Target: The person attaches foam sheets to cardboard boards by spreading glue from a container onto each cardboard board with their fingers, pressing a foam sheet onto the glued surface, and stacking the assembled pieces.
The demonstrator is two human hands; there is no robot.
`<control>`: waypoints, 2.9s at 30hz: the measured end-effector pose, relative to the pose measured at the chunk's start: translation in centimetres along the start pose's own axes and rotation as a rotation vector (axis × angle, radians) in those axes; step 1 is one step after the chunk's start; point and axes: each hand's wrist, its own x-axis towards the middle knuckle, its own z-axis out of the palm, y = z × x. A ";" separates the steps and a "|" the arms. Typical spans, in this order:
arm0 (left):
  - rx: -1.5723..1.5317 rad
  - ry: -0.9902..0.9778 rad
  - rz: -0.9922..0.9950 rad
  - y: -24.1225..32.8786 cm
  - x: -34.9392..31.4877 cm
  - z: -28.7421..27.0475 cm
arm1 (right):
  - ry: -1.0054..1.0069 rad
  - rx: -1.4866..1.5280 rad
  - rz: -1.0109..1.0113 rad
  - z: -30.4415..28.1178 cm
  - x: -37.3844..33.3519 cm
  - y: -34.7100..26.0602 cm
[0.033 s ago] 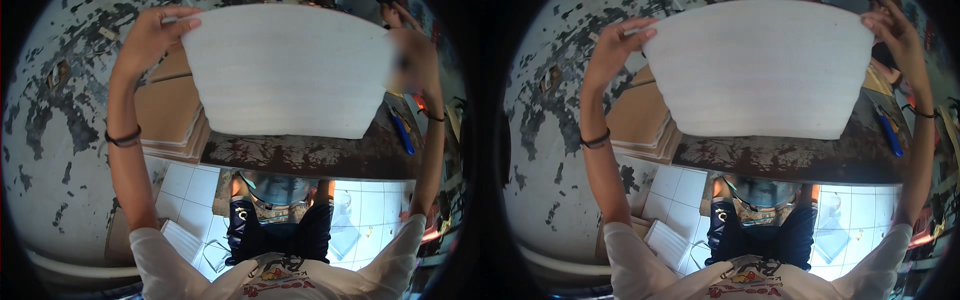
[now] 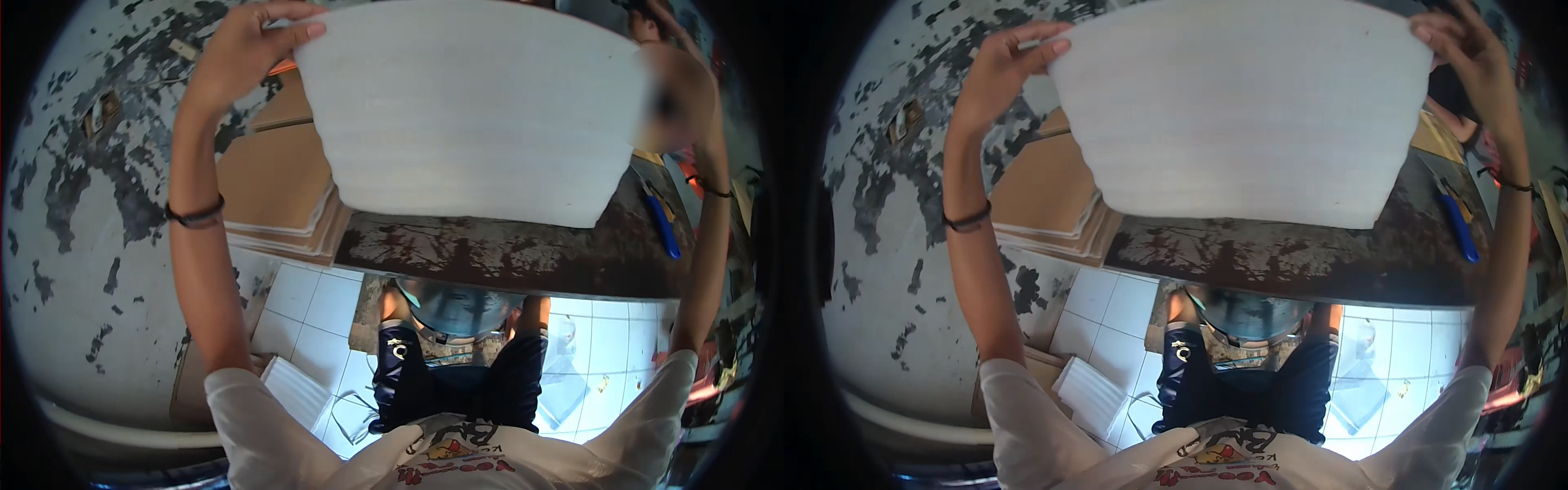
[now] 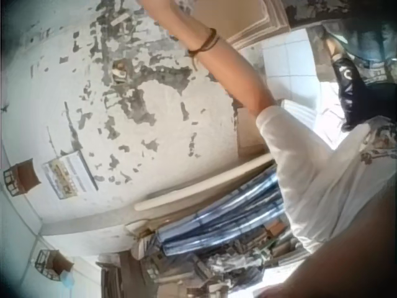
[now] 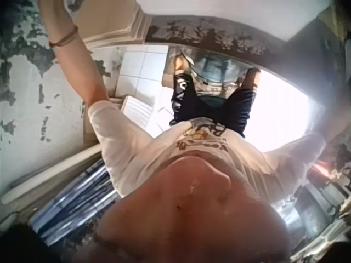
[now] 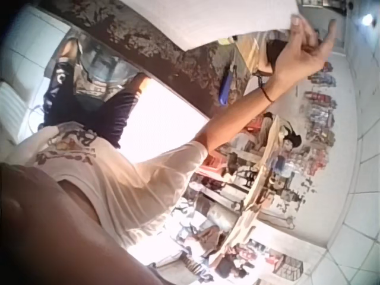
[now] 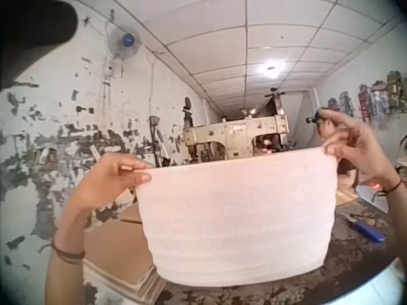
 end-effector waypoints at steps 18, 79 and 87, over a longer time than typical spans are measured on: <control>0.065 0.438 -0.111 -22.8 -23.9 -12.6 | 0.214 -0.134 -1.145 30.9 4.9 -18.0; 0.295 -0.699 -0.249 -14.4 6.1 16.6 | 0.061 -0.188 0.269 6.2 -8.5 12.4; 0.908 -0.143 0.153 -17.2 8.1 13.4 | -0.094 -0.290 0.299 4.0 -9.5 14.5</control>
